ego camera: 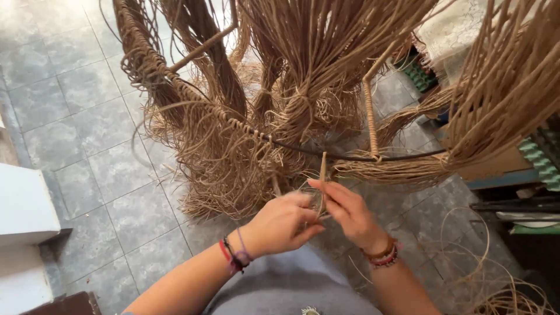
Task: Weaving and tying natural fiber strands onto a large frame to create a decorative furniture piece.
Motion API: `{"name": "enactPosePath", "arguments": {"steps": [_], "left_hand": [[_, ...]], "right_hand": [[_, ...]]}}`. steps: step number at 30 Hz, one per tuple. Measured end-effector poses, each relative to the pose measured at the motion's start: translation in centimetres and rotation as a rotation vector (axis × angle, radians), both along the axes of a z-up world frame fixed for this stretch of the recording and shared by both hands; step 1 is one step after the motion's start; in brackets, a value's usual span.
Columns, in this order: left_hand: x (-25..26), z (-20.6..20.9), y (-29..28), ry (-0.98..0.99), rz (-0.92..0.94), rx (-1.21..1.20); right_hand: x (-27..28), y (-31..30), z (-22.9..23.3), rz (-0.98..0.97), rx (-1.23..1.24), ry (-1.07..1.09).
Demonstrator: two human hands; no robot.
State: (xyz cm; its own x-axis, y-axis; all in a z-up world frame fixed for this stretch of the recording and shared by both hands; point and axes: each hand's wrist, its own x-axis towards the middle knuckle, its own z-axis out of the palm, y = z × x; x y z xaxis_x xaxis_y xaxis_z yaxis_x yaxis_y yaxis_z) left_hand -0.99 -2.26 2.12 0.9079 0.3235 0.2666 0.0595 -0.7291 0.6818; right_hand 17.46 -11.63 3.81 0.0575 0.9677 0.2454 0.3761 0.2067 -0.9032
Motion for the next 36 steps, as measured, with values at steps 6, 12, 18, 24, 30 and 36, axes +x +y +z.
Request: {"name": "enactPosePath", "arguments": {"steps": [6, 12, 18, 24, 30, 36], "left_hand": [[3.0, 5.2, 3.8, -0.279, 0.172, -0.041], [5.8, 4.6, 4.6, -0.093, 0.445, -0.155], [2.5, 6.2, 4.5, -0.346, 0.293, -1.179], [-0.6, 3.8, 2.2, -0.227, 0.175, -0.405], [-0.6, 2.5, 2.7, -0.110, 0.159, 0.317], [-5.9, 3.4, 6.9, -0.146, 0.765, 0.740]], "right_hand": [[1.8, 0.8, -1.2, -0.208, 0.262, -0.758], [0.7, 1.8, -0.9, -0.593, 0.691, -0.781], [0.3, 1.0, -0.4, -0.408, 0.286, -0.456], [1.5, 2.9, -3.2, -0.127, 0.090, 0.087], [1.9, 2.6, -4.8, -0.056, 0.024, 0.235], [2.6, 2.3, -4.5, -0.096, 0.016, 0.262]]}}
